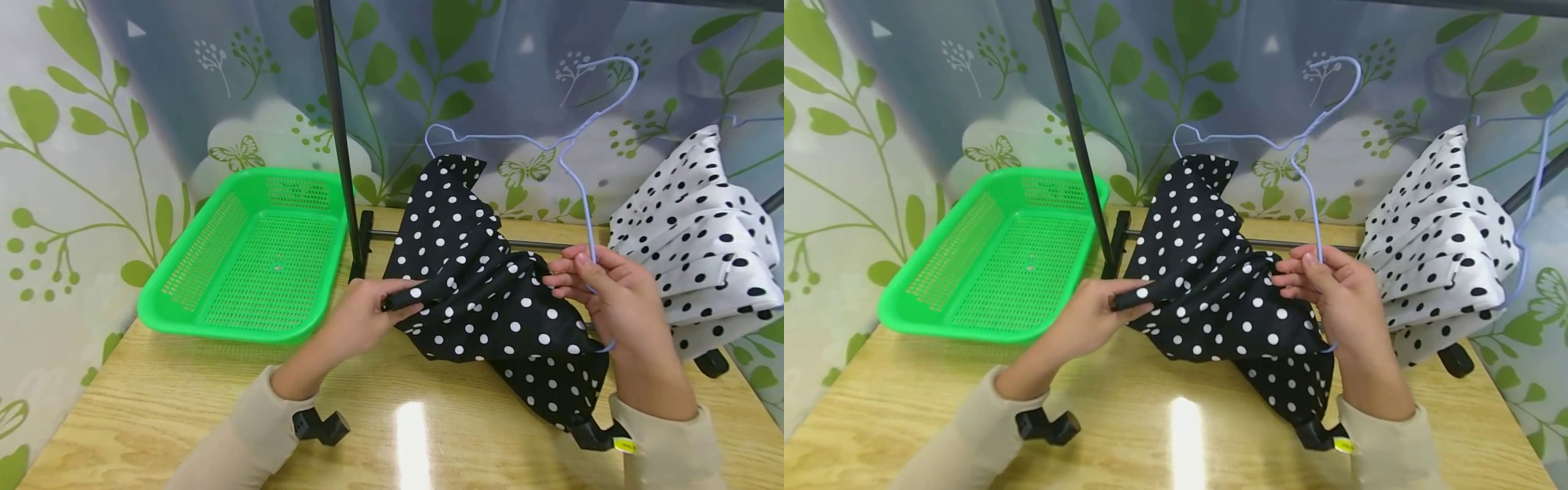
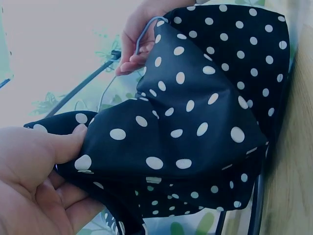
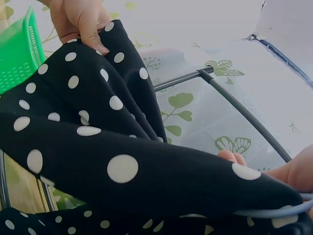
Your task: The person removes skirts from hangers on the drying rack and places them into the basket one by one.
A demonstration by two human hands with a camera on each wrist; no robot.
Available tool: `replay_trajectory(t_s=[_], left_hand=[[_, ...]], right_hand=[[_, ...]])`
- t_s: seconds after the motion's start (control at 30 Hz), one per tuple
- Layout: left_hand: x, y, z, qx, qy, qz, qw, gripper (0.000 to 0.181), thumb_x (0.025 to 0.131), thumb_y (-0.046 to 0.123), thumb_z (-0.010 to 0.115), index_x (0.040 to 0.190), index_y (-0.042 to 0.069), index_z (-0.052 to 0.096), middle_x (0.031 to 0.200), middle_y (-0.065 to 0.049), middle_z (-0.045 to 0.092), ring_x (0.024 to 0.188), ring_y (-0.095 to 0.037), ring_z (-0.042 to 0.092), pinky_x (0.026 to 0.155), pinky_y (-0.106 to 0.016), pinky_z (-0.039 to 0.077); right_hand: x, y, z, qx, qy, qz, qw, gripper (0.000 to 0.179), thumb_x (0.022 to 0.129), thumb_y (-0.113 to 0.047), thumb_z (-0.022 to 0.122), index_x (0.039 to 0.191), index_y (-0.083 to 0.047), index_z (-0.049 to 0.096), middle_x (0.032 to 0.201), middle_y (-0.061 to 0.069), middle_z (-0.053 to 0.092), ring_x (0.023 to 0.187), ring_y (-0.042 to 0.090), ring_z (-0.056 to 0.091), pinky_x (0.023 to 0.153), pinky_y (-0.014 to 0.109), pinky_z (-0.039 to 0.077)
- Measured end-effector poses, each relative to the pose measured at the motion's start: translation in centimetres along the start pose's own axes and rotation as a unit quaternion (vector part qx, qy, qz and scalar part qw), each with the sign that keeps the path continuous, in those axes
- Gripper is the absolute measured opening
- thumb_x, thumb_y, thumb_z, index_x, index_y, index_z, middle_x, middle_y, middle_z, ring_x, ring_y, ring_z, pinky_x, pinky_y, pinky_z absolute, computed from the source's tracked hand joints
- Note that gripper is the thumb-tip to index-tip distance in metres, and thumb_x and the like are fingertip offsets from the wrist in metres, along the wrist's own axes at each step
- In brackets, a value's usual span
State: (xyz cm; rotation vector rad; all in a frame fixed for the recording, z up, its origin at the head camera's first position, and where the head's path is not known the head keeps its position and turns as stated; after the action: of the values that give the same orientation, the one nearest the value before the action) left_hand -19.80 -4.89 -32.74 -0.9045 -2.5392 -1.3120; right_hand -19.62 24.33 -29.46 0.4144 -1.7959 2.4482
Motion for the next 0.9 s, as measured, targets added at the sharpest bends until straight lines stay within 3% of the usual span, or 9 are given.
replay_trajectory(t_s=[0.1,0.23,0.33,0.47,0.7,0.9], left_hand=[[0.1,-0.1,-0.2,0.0,-0.002,0.002,1.0,0.03,0.086,0.008,0.074,0.116,0.006,0.072,0.093,-0.007,0.073,0.044,0.001,0.023,0.042,-0.02,0.029],[0.3,-0.4,-0.8,0.007,0.006,0.0,1.0,0.027,0.086,0.006,0.073,0.113,0.004,0.072,0.103,-0.01,0.073,0.058,-0.005,0.049,0.056,-0.021,0.042],[0.4,-0.8,-1.4,0.012,0.018,-0.004,0.9997,0.026,0.086,0.005,0.073,0.111,0.004,0.073,0.106,-0.011,0.073,0.071,-0.013,0.058,0.063,-0.023,0.045],[0.5,-1.4,-2.2,0.008,0.027,-0.004,0.9996,0.026,0.086,0.003,0.072,0.112,0.002,0.072,0.106,-0.012,0.072,0.07,-0.013,0.059,0.062,-0.025,0.045],[0.9,-2.1,-3.8,0.017,0.044,-0.006,0.9989,0.025,0.085,0.002,0.073,0.109,0.001,0.072,0.105,-0.013,0.072,0.086,-0.02,0.067,0.075,-0.035,0.053],[1.0,-2.6,-4.5,0.021,0.053,-0.026,0.998,0.023,0.086,0.003,0.072,0.109,0.002,0.073,0.105,-0.013,0.072,0.089,-0.024,0.068,0.077,-0.039,0.054]], right_hand=[[-0.1,0.0,-0.2,-0.005,-0.001,-0.002,1.0,0.013,0.099,-0.006,0.053,0.101,0.004,0.062,0.088,0.013,0.073,0.077,0.02,0.073,0.067,0.027,0.057],[-0.2,0.0,-0.6,-0.021,0.0,-0.001,0.9998,0.013,0.099,-0.006,0.054,0.102,0.004,0.063,0.088,0.012,0.073,0.077,0.02,0.072,0.067,0.027,0.057],[-0.3,0.0,-1.0,-0.035,-0.001,-0.001,0.9994,0.014,0.099,-0.006,0.053,0.102,0.002,0.064,0.088,0.011,0.073,0.077,0.02,0.072,0.067,0.026,0.057],[-0.5,0.0,-1.3,-0.048,-0.01,-0.005,0.9988,0.015,0.1,-0.005,0.051,0.102,0.001,0.065,0.089,0.011,0.073,0.077,0.019,0.072,0.066,0.026,0.057],[-0.4,0.2,-1.9,-0.081,-0.024,0.003,0.9964,0.015,0.101,-0.006,0.05,0.103,-0.002,0.064,0.089,0.009,0.073,0.077,0.017,0.072,0.065,0.025,0.056],[-0.7,0.0,-1.9,-0.162,-0.076,0.002,0.9837,0.018,0.103,-0.007,0.044,0.108,-0.004,0.061,0.094,0.006,0.073,0.08,0.015,0.072,0.065,0.027,0.057]])
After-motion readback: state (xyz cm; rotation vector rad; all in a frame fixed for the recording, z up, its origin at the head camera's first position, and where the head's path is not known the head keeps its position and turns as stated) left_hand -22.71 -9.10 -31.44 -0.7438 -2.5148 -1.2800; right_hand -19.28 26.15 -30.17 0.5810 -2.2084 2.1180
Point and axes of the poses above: each hand's wrist, its own x-axis towards the middle knuckle, its own z-axis out of the palm, y = z × x, the point moved 4 cm from there along x, towards the middle knuckle
